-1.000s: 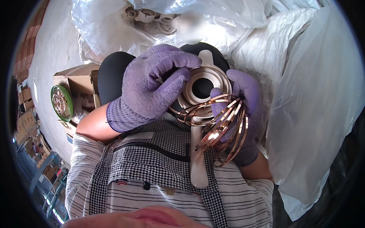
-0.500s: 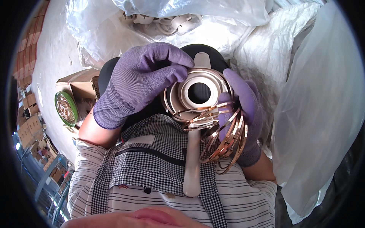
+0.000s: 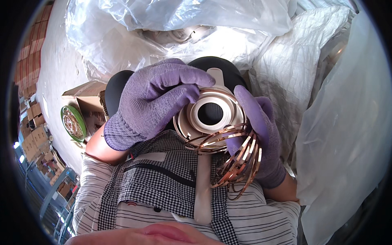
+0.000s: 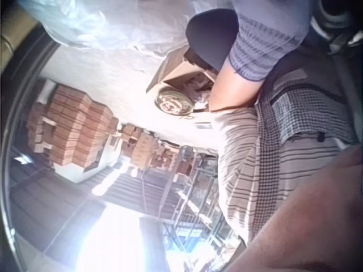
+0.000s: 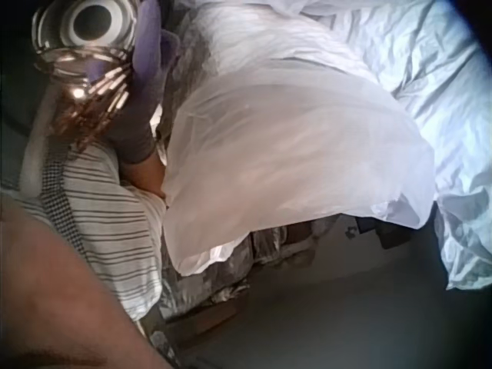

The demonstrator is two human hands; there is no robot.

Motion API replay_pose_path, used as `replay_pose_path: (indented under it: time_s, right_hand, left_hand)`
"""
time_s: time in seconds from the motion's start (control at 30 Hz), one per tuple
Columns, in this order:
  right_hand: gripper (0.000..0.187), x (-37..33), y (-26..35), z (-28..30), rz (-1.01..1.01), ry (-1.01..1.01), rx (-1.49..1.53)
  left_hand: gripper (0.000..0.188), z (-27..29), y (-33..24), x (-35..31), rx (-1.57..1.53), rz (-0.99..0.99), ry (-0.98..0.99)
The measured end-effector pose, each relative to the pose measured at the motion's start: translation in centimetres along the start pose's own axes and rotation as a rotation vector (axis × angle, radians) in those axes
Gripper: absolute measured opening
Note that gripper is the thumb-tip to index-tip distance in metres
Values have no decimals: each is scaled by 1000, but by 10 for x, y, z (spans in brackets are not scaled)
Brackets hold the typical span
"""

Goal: The person sits on the floor and repeatedly picks up white ceramic parts from a plastic bag. They insert a copper wire ring into the central hole of each part, then place the assembled piece into a nearby bag. The process is repeated for multiple units.

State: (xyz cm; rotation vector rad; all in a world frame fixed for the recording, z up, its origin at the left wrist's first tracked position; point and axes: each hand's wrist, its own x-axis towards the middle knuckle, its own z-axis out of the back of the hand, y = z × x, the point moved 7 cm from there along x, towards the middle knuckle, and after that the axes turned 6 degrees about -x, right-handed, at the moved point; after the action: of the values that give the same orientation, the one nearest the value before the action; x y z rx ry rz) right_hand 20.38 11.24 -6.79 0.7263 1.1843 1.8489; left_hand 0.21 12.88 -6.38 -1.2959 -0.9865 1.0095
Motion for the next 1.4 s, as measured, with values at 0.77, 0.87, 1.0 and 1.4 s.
replay_pose_path:
  time_s: [0.77,0.87,1.0,1.4]
  right_hand:
    - [74,2,-51,-2,-253,249,279]
    - [78,2,-47,-2,-253,235,286]
    - [83,-4,-44,-8,-245,171,390]
    - [98,-19,-32,-32,-47,23,534]
  left_hand:
    - [118,-16,4,-29,336,-129,132]
    - [113,-18,6,-29,357,-143,133]
    - [101,-22,7,-35,275,-153,134]
    - [103,-32,21,-52,136,-149,123]
